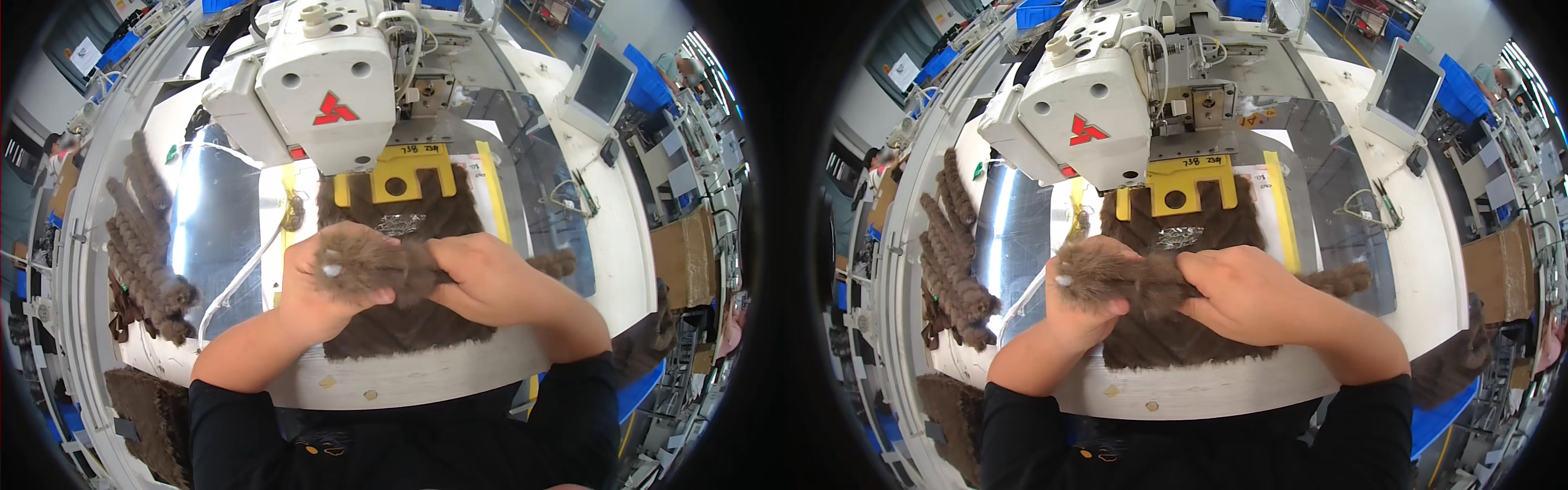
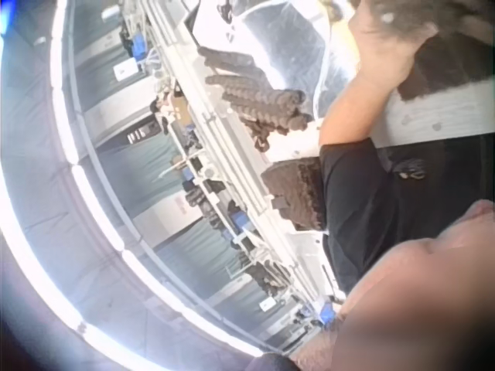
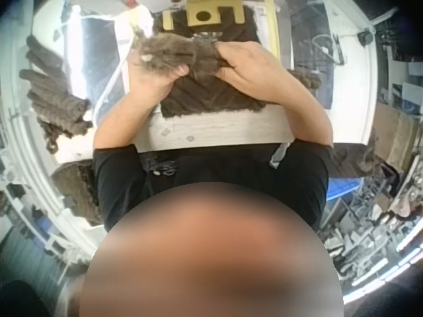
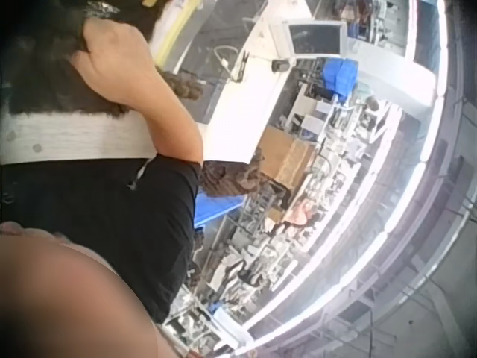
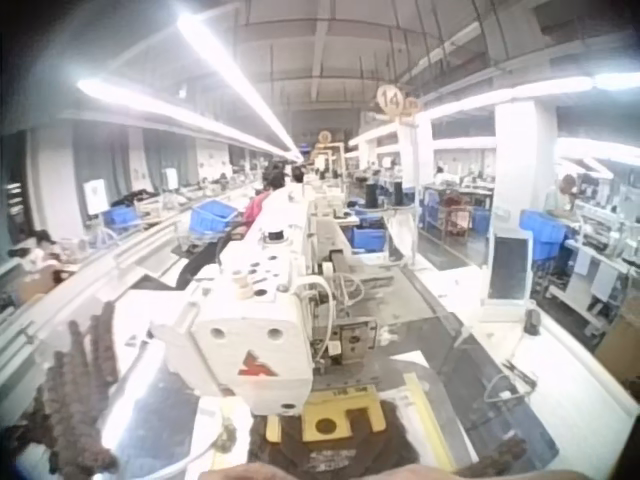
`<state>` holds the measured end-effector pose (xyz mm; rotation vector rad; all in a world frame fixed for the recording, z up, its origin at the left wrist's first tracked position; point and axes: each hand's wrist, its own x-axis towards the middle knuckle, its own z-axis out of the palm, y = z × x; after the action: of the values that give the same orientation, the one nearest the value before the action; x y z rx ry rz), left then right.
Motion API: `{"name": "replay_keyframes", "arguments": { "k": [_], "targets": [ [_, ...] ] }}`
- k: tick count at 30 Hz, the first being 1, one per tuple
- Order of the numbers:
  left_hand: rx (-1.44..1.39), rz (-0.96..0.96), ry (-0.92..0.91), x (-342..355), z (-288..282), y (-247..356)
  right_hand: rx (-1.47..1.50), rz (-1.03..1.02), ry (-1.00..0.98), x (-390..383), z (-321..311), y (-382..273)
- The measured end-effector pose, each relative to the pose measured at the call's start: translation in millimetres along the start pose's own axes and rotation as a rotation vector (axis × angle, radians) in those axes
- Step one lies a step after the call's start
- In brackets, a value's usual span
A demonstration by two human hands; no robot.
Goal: Sewing fur components onto bag parts using an industrial sewing machine.
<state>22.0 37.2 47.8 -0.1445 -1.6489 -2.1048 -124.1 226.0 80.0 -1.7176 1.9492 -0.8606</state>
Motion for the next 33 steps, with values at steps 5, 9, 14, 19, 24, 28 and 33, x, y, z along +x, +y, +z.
{"name": "replay_keyframes", "arguments": {
  "k": [5,9,14,19,24,28,33],
  "targets": [
    [-0.062,0.083,0.079,1,-3,-2,0.064,0.089,-0.031,4,4,-13],
    [-0.297,0.086,0.244,15,-16,13,0.236,0.304,-0.182,-2,18,-26],
    [0.018,0.167,0.039,25,-26,13,0.071,0.205,-0.155,3,18,-30],
    [0.503,0.22,-0.18,21,-29,0,0.124,0.014,0.194,35,-18,-39],
    [0.578,0.15,-0.205,18,-22,2,0.041,0.128,0.123,44,-27,-52],
    [0.466,0.0,-0.178,18,-13,-11,0.203,0.188,0.152,46,-19,-26],
    [0.05,-0.493,-0.084,14,-3,-48,0.519,0.499,0.191,58,-13,24]
  ]
}}
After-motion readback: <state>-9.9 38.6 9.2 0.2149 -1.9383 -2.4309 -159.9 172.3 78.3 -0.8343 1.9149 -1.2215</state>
